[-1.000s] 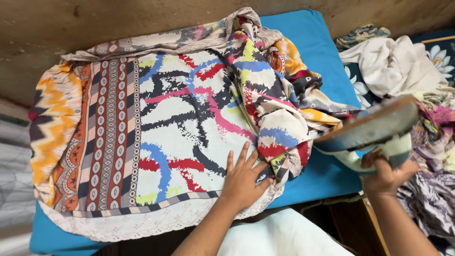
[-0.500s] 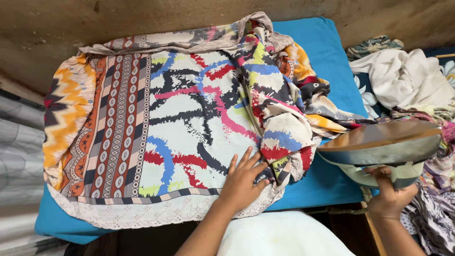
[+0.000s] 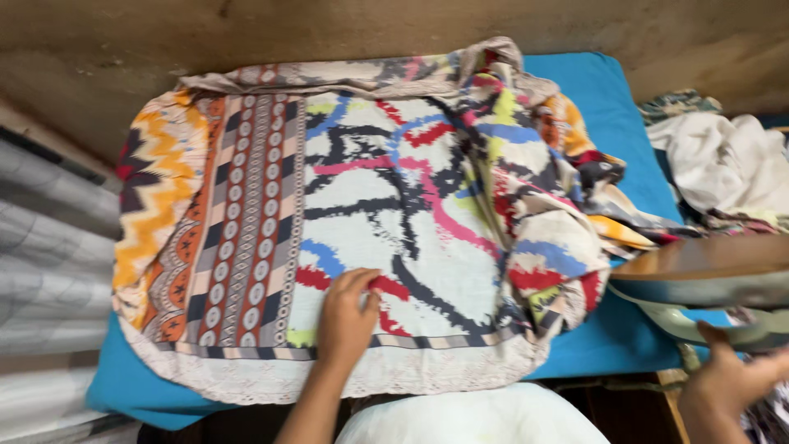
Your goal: The person irons a large, colorful patterned cloth on a blue ironing board. They repeatedly smooth the fabric with their hands, reposition it, and use an electric iron to press different sections until the cloth is flat.
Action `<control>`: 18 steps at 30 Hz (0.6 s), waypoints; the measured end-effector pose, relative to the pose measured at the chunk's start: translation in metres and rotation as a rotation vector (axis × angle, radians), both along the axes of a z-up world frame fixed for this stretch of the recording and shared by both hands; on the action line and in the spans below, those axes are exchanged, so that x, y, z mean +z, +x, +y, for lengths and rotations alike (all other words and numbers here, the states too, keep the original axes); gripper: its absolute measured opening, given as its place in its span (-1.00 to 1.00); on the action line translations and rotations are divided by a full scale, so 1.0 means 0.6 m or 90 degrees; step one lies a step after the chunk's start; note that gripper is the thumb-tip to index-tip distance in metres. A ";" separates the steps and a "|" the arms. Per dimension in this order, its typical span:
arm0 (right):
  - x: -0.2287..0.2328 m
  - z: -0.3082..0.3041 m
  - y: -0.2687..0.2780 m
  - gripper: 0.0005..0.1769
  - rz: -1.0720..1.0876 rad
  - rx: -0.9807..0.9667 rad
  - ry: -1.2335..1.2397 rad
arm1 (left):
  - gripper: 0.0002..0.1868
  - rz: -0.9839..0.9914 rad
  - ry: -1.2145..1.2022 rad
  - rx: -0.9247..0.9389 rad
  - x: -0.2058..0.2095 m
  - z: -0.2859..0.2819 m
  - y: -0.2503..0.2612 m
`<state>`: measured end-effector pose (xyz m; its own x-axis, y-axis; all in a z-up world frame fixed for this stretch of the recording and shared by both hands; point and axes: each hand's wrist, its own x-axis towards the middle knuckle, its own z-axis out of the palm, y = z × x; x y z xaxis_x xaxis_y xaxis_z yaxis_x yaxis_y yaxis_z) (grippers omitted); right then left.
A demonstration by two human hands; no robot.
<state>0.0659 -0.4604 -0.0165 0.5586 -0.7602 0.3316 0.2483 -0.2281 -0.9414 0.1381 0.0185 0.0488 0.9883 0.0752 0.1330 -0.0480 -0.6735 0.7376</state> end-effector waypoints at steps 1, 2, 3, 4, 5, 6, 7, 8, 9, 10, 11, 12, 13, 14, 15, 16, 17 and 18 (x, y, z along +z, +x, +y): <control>-0.020 -0.002 -0.005 -0.42 0.026 -0.046 -0.034 | -0.69 -0.002 0.022 0.030 -0.003 0.035 0.003; -0.047 -0.008 -0.015 -0.50 0.049 -0.092 -0.067 | -0.70 -0.005 0.045 0.060 -0.006 0.071 0.007; -0.080 -0.011 -0.025 -0.56 0.072 -0.138 -0.101 | -0.68 -0.002 0.059 0.092 -0.008 0.106 0.009; -0.115 -0.004 -0.042 -0.67 0.158 -0.234 -0.234 | -0.66 0.002 0.074 0.122 -0.010 0.140 0.010; -0.143 0.011 -0.057 -0.75 0.239 -0.324 -0.367 | -0.64 0.006 0.088 0.153 -0.011 0.175 0.010; -0.154 0.023 -0.053 -0.74 0.239 -0.341 -0.416 | -0.65 0.019 0.123 0.178 -0.012 0.210 0.008; -0.151 0.048 -0.047 -0.73 0.239 -0.359 -0.464 | -0.65 0.032 0.158 0.202 -0.012 0.244 0.006; -0.130 0.082 -0.035 -0.69 0.229 -0.350 -0.477 | -0.65 0.046 0.193 0.227 -0.012 0.274 0.004; -0.103 0.135 -0.013 -0.64 0.230 -0.273 -0.455 | -0.55 0.002 0.324 0.298 -0.013 0.302 -0.001; -0.070 0.203 -0.002 -0.59 0.240 -0.192 -0.416 | -0.45 -0.042 0.458 0.362 -0.017 0.329 -0.009; -0.034 0.280 0.008 -0.53 0.272 -0.081 -0.369 | -0.32 -0.043 0.421 0.452 -0.025 0.353 -0.010; 0.004 0.357 0.019 -0.47 0.314 0.055 -0.333 | -0.20 -0.042 0.383 0.537 -0.036 0.378 -0.010; 0.039 0.438 0.027 -0.41 0.362 0.204 -0.319 | -0.07 -0.039 0.343 0.622 -0.050 0.404 -0.013; 0.070 0.516 0.044 -0.55 0.312 0.394 -0.323 | -0.04 -0.010 0.226 0.644 -0.062 0.440 -0.011; 0.097 0.588 0.066 -0.45 0.255 0.554 -0.398 | -0.01 0.018 0.108 0.663 -0.072 0.478 -0.002; 0.128 0.644 0.063 -0.53 0.396 0.696 -0.384 | 0.02 0.046 -0.012 0.681 -0.084 0.504 0.005; 0.145 0.702 0.076 -0.42 0.328 0.780 -0.467 | 0.01 -0.005 -0.173 0.655 -0.095 0.515 0.017; 0.157 0.748 0.082 -0.30 0.256 0.862 -0.550 | 0.01 -0.058 -0.334 0.621 -0.095 0.525 0.029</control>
